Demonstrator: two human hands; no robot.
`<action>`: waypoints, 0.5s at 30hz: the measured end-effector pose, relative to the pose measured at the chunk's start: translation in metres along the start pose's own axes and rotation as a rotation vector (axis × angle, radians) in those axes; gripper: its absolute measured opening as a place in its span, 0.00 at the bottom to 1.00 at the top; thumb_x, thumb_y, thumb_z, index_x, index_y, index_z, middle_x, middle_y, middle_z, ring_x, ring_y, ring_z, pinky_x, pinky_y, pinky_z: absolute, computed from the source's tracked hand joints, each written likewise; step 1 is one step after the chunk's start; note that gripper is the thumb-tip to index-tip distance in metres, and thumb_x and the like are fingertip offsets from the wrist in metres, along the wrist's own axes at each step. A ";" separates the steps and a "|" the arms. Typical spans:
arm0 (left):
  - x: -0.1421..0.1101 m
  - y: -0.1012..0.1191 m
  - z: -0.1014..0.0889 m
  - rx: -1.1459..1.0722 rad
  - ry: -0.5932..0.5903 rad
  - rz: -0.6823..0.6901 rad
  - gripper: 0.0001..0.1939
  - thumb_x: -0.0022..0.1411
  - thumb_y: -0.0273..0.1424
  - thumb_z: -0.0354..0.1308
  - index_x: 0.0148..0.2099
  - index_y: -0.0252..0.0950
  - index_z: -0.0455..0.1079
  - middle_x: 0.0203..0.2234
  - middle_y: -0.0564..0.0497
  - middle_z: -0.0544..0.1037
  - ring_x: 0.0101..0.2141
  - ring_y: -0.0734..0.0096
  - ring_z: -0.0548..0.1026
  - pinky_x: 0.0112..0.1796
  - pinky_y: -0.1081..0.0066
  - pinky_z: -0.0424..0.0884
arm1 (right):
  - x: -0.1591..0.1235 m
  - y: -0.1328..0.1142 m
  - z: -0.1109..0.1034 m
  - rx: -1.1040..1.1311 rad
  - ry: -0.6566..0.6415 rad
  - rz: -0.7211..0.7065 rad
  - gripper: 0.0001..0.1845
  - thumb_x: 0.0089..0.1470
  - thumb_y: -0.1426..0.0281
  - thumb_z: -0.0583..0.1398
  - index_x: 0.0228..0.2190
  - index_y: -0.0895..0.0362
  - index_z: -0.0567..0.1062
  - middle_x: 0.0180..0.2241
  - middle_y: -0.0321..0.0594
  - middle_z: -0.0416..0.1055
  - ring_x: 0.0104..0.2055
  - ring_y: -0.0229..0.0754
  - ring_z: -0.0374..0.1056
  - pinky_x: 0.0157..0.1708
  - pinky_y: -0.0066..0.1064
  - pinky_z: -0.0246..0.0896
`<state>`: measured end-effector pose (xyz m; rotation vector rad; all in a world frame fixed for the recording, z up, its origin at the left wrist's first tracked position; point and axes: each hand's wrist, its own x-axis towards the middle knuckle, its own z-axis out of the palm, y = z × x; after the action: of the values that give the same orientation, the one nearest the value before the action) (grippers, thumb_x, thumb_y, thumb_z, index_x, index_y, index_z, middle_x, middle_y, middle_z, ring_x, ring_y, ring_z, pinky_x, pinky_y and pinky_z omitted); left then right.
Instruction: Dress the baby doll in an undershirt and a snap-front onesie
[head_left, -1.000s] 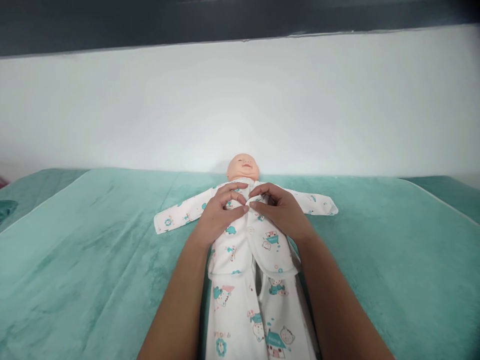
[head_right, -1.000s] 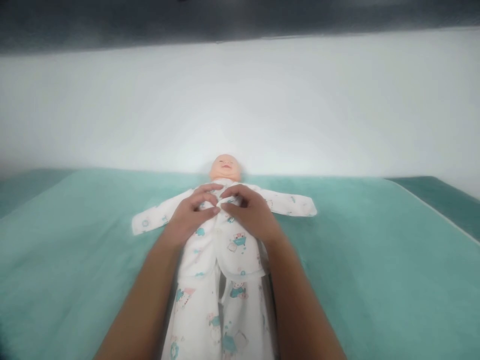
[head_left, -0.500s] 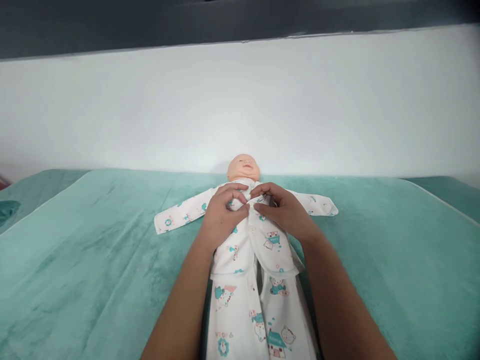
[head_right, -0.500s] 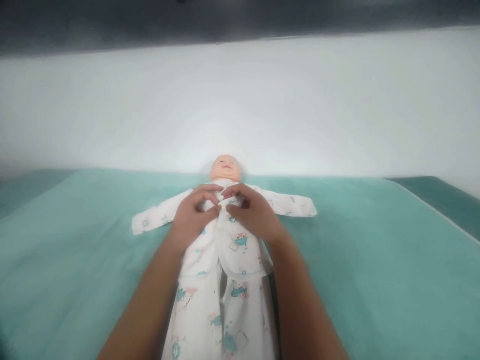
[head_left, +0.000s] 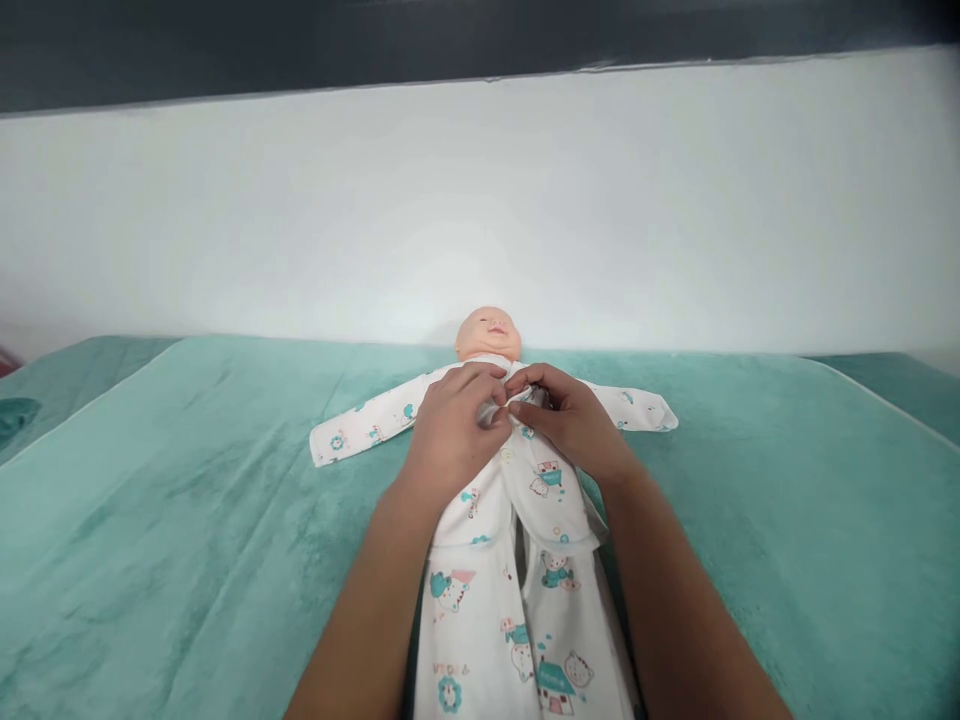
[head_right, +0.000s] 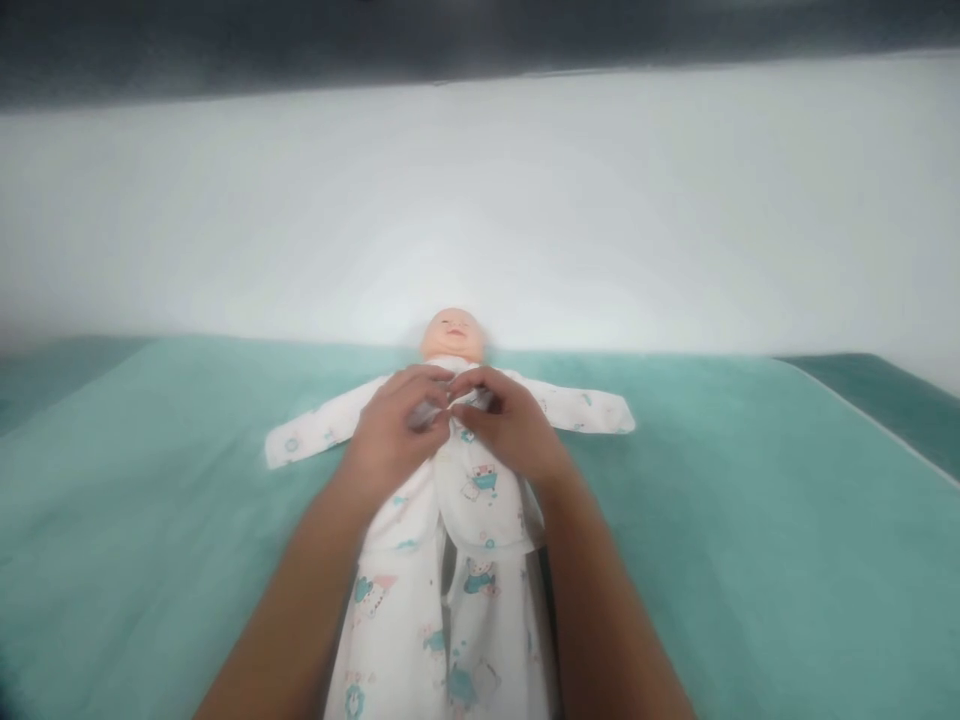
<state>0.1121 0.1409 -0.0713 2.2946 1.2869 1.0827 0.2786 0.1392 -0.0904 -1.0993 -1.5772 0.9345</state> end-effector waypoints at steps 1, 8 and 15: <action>0.000 0.000 0.000 0.019 -0.002 0.016 0.07 0.53 0.22 0.56 0.31 0.40 0.67 0.48 0.53 0.76 0.50 0.62 0.72 0.52 0.61 0.66 | 0.000 0.001 0.000 0.012 0.001 0.001 0.09 0.49 0.71 0.61 0.36 0.52 0.74 0.36 0.34 0.72 0.33 0.38 0.62 0.35 0.31 0.56; -0.004 -0.002 -0.002 -0.093 0.001 0.060 0.04 0.58 0.27 0.57 0.32 0.40 0.72 0.50 0.51 0.75 0.50 0.64 0.73 0.53 0.63 0.67 | 0.000 0.000 -0.001 0.023 0.037 0.047 0.07 0.49 0.71 0.61 0.34 0.52 0.73 0.35 0.33 0.70 0.33 0.37 0.62 0.35 0.31 0.56; -0.002 -0.009 -0.001 -0.301 0.047 -0.038 0.06 0.62 0.28 0.53 0.36 0.40 0.72 0.48 0.50 0.75 0.50 0.65 0.73 0.51 0.65 0.68 | 0.000 -0.001 0.000 -0.012 0.025 -0.003 0.06 0.50 0.73 0.59 0.33 0.52 0.73 0.33 0.33 0.69 0.32 0.37 0.61 0.34 0.31 0.55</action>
<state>0.1055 0.1441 -0.0770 2.0266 1.0933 1.2307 0.2780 0.1386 -0.0893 -1.1123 -1.5661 0.9069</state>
